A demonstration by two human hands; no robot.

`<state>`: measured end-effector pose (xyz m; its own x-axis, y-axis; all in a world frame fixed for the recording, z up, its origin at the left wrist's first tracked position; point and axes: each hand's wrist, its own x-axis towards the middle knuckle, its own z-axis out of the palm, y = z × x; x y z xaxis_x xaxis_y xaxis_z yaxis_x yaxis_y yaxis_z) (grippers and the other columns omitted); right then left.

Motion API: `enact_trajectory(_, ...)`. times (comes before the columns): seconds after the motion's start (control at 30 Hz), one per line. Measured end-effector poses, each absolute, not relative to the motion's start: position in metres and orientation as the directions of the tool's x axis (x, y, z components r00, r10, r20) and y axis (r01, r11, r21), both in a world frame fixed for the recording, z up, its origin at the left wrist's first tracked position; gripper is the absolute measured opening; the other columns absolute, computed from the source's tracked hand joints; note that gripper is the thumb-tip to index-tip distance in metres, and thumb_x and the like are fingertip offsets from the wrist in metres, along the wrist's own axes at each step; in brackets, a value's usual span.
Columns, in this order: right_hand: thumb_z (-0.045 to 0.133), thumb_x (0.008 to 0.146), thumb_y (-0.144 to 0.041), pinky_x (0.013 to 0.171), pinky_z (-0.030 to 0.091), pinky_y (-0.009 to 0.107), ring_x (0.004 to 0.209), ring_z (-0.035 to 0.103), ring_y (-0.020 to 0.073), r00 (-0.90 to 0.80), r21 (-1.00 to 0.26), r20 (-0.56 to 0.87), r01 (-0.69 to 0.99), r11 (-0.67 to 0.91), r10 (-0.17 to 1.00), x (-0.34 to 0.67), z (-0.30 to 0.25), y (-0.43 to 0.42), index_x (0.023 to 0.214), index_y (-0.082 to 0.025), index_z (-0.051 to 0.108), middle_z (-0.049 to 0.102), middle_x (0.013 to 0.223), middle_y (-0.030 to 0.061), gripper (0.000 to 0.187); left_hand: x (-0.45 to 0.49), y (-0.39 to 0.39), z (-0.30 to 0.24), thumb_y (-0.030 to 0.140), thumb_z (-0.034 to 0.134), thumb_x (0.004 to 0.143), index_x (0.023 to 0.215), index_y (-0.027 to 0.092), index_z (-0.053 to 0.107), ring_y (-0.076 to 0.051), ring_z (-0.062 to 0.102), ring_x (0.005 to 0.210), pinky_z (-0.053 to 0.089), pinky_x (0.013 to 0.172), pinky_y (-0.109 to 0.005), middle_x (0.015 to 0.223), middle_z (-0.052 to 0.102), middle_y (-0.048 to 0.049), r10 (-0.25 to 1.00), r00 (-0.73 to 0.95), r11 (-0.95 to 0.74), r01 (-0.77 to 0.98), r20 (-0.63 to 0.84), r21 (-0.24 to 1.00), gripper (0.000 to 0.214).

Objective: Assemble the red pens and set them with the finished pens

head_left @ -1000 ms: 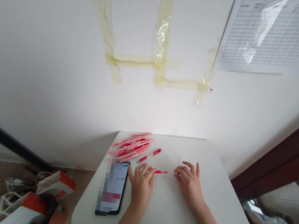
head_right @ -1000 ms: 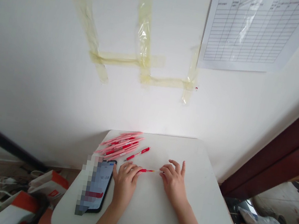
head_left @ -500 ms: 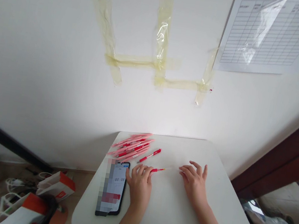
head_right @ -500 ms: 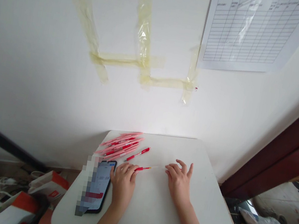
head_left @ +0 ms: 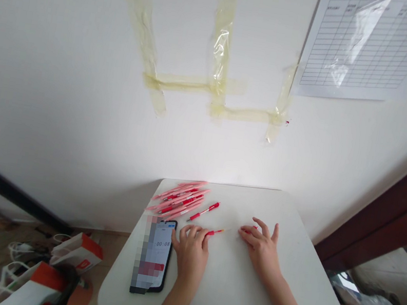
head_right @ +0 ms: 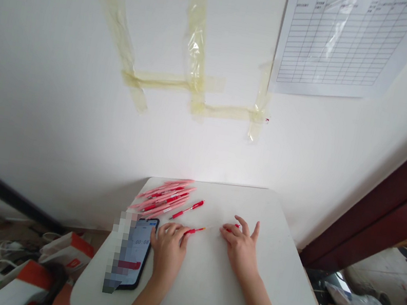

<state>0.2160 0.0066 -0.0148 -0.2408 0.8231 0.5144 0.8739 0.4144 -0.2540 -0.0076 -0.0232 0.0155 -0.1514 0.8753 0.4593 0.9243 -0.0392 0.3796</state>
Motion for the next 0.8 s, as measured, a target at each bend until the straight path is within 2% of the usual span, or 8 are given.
enact_trajectory(0.3, 0.048, 0.096, -0.015, 0.113, 0.011, 0.080, 0.133, 0.051, 0.0311, -0.244, -0.252, 0.497, 0.877, 0.408, 0.833, 0.2172, -0.0178, 0.0064, 0.112, -0.040, 0.073, 0.074, 0.117, -0.0014, 0.039, -0.0064, -0.0237, 0.0147, 0.019, 0.063, 0.086, 0.094, 0.028, 0.078, -0.029, 0.058, 0.109, 0.023, 0.114, -0.068, 0.101, 0.073, -0.0052, 0.872, -0.157, -0.031, 0.927, 0.463, 0.373, 0.019)
enact_trajectory(0.8, 0.051, 0.097, -0.022, 0.112, 0.020, 0.078, 0.131, 0.052, 0.0314, -0.231, -0.207, 0.542, 0.895, 0.395, 0.808, 0.2162, -0.0182, 0.0070, 0.114, -0.040, 0.073, 0.073, 0.116, 0.0016, 0.033, -0.0051, -0.0248, 0.0154, 0.020, 0.064, 0.085, 0.097, 0.030, 0.077, -0.029, 0.058, 0.110, 0.019, 0.116, -0.068, 0.100, 0.072, -0.0045, 0.870, -0.159, -0.049, 0.914, 0.467, 0.403, 0.020)
